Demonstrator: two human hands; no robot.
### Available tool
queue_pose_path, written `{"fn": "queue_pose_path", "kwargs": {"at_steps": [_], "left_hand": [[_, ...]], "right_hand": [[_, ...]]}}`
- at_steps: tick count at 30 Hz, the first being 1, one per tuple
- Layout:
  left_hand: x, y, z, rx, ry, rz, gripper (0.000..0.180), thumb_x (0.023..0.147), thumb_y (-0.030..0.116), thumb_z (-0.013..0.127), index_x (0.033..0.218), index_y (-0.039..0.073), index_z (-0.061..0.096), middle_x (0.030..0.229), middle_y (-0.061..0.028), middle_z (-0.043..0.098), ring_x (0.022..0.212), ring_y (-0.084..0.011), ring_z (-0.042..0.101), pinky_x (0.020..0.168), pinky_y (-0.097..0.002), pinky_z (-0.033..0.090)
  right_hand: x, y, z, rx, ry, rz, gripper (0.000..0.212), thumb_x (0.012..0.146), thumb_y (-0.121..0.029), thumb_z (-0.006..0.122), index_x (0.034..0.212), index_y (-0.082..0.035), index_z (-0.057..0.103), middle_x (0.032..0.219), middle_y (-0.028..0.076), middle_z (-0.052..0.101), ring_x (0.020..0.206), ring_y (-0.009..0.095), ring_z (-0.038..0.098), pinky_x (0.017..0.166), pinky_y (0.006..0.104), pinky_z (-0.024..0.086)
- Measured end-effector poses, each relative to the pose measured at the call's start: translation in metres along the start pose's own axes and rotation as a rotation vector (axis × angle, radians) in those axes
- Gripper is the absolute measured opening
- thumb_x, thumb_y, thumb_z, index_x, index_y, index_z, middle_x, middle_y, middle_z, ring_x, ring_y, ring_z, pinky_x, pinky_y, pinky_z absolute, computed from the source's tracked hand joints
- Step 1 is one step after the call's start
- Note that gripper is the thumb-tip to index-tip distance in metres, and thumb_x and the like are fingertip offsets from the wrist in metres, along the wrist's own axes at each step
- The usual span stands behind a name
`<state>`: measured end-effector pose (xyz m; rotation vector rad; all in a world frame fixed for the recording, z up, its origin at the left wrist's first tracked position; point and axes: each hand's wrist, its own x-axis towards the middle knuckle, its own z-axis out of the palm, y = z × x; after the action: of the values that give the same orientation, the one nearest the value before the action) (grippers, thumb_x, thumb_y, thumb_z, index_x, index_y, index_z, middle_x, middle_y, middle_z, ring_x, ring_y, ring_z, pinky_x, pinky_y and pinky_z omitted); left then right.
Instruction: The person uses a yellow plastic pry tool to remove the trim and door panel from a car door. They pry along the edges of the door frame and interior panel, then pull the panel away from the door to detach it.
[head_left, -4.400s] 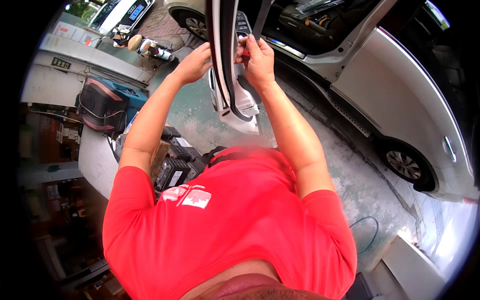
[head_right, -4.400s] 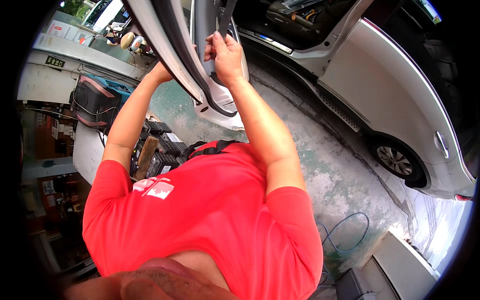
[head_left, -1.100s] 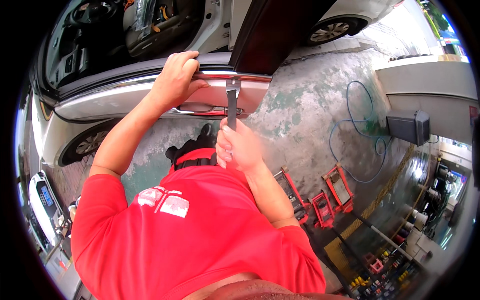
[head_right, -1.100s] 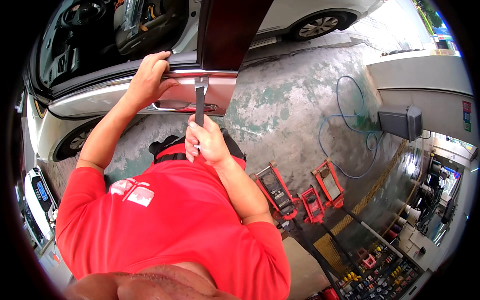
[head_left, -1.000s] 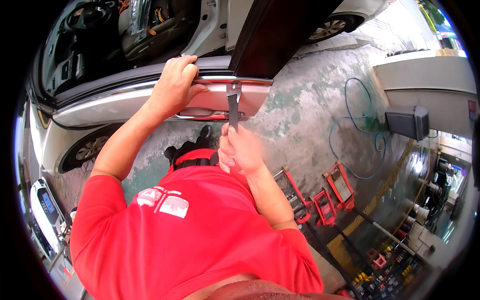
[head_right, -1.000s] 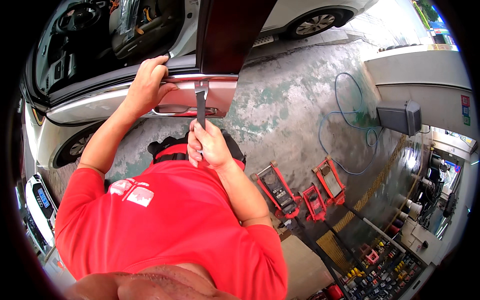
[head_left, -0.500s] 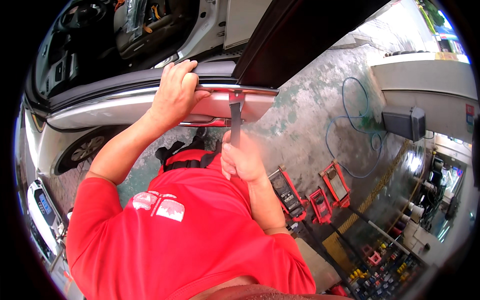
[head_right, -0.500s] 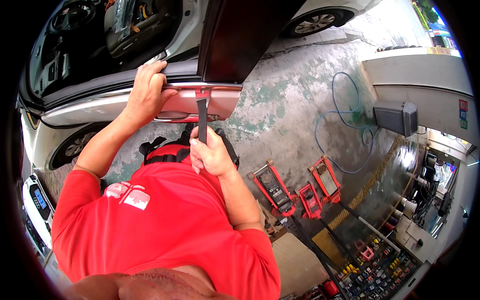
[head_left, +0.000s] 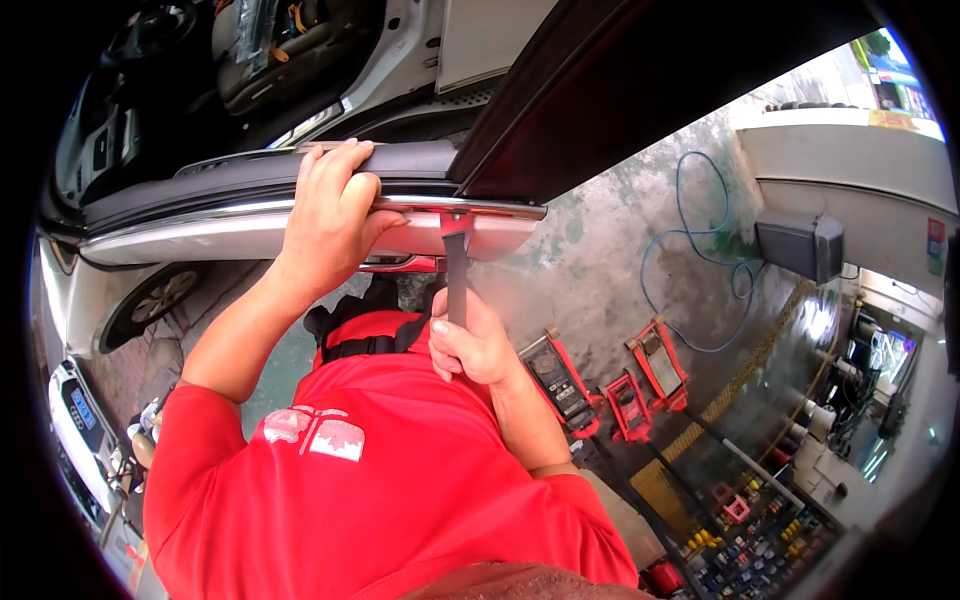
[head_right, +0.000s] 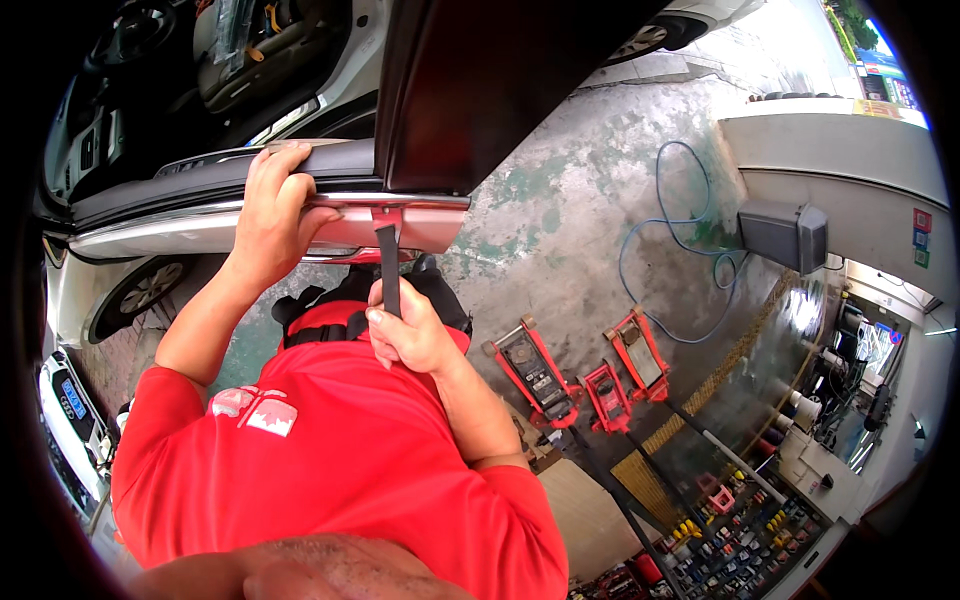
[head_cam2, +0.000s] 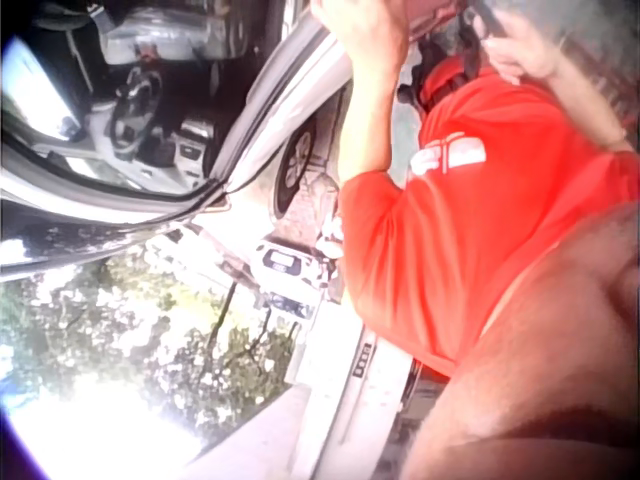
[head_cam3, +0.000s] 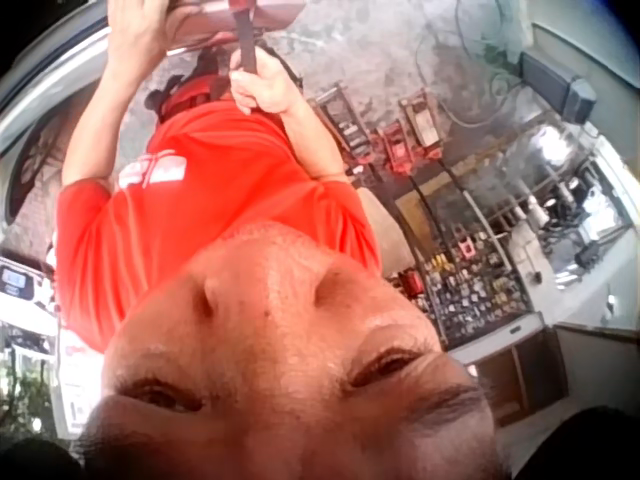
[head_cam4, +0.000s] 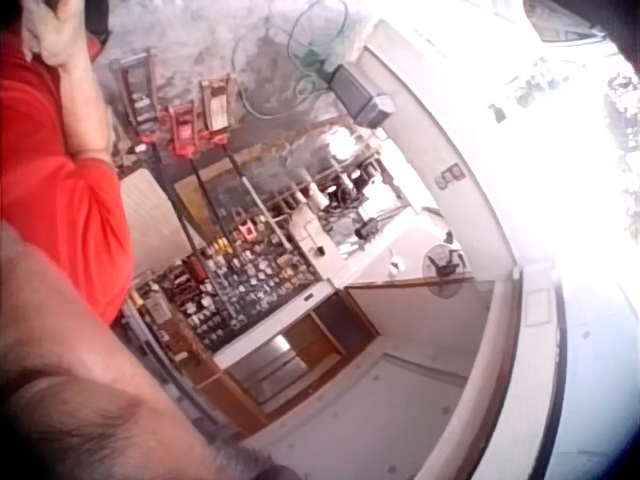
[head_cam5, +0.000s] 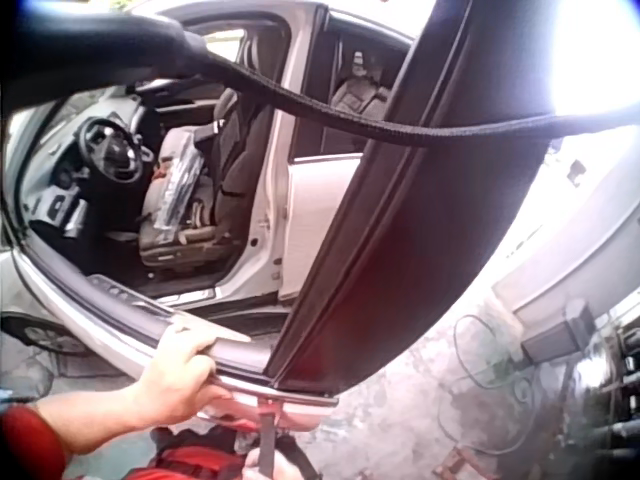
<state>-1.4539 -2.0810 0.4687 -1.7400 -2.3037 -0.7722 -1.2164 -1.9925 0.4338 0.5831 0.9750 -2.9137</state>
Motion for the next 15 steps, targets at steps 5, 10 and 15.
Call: {"fn": "queue_pose_path", "kwargs": {"at_steps": [5, 10, 15], "left_hand": [[0.002, 0.017, -0.003, 0.014, 0.056, -0.099, 0.043, 0.067, 0.015, 0.084, 0.099, 0.001, 0.058, 0.114, -0.0163, 0.056, 0.113, -0.0379, 0.053, 0.099, -0.0534, 0.041], [0.0, 0.029, -0.003, 0.057, 0.001, -0.179, 0.041, 0.069, 0.014, 0.084, 0.102, 0.001, 0.061, 0.107, -0.0139, 0.058, 0.107, -0.0374, 0.054, 0.094, -0.0476, 0.043], [0.002, 0.027, 0.001, 0.054, 0.022, -0.178, 0.041, 0.07, 0.023, 0.082, 0.101, 0.005, 0.061, 0.102, -0.012, 0.056, 0.097, -0.0342, 0.054, 0.084, -0.0441, 0.042]], "right_hand": [[0.001, 0.0, -0.003, -0.025, -0.017, -0.016, 0.012, 0.103, -0.007, 0.053, 0.109, -0.004, 0.043, 0.065, 0.003, 0.045, 0.047, 0.011, 0.043, 0.043, 0.0307, 0.046], [-0.004, -0.001, -0.002, -0.036, -0.012, 0.01, 0.011, 0.103, -0.003, 0.049, 0.111, -0.004, 0.042, 0.066, 0.004, 0.046, 0.048, 0.011, 0.044, 0.044, 0.0305, 0.047], [-0.005, -0.006, -0.001, -0.042, -0.012, 0.027, 0.012, 0.104, -0.004, 0.05, 0.112, -0.004, 0.041, 0.066, 0.005, 0.046, 0.048, 0.012, 0.043, 0.043, 0.0305, 0.046]]}}
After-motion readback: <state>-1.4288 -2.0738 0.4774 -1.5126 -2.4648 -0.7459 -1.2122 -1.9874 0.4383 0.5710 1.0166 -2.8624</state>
